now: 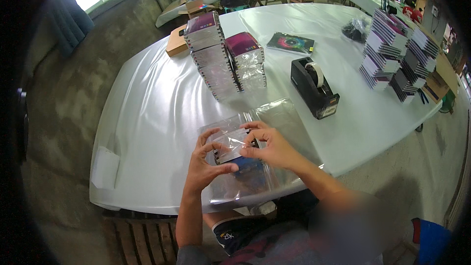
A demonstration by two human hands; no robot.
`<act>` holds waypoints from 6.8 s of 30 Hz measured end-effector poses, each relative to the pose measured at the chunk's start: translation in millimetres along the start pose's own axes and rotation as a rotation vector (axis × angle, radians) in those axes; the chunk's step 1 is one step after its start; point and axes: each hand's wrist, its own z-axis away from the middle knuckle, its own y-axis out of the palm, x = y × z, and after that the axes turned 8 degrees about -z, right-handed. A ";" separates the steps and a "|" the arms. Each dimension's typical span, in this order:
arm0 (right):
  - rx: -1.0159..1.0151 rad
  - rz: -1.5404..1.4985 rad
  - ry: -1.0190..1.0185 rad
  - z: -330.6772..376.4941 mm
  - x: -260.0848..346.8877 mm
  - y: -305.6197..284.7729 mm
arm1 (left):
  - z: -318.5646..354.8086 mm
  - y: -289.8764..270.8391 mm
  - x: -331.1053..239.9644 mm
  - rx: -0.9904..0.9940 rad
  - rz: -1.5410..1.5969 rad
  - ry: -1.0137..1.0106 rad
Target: The person wraps spiral-bound notebooks in clear plastic sleeves at a table. They place each notebook into a sleeve, fold the plastic around it, and seal it with tape from a dispenser. The wrapped notebooks are stacked on the table.
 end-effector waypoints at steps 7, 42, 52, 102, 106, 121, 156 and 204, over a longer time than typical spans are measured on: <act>-0.050 -0.144 0.145 -8.1 0.3 2.0 | -21.6 9.8 9.3 0.043 0.476 -0.211; 0.298 0.038 -0.033 -104.0 13.3 0.1 | -31.9 -3.6 -4.2 0.110 0.364 -0.334; 0.169 0.332 0.055 -49.1 15.6 -10.0 | -38.9 1.9 28.4 0.106 0.447 -0.271; 0.068 1.360 -0.397 -14.2 29.3 40.9 | 10.2 -2.7 -21.2 -0.029 -0.669 0.197; 0.305 1.547 -0.308 15.9 47.7 58.5 | 12.1 1.2 -22.4 -0.042 -0.714 0.271; -0.740 0.884 0.448 58.9 5.5 -225.1 | 14.4 7.9 -28.9 -0.128 -0.646 0.301; -0.646 -0.381 0.170 78.9 -19.5 -195.2 | 17.1 4.6 -29.3 -0.114 -0.705 0.271; -0.397 -0.507 0.518 29.9 14.2 67.1 | 19.7 13.5 -9.4 -0.161 -0.507 0.393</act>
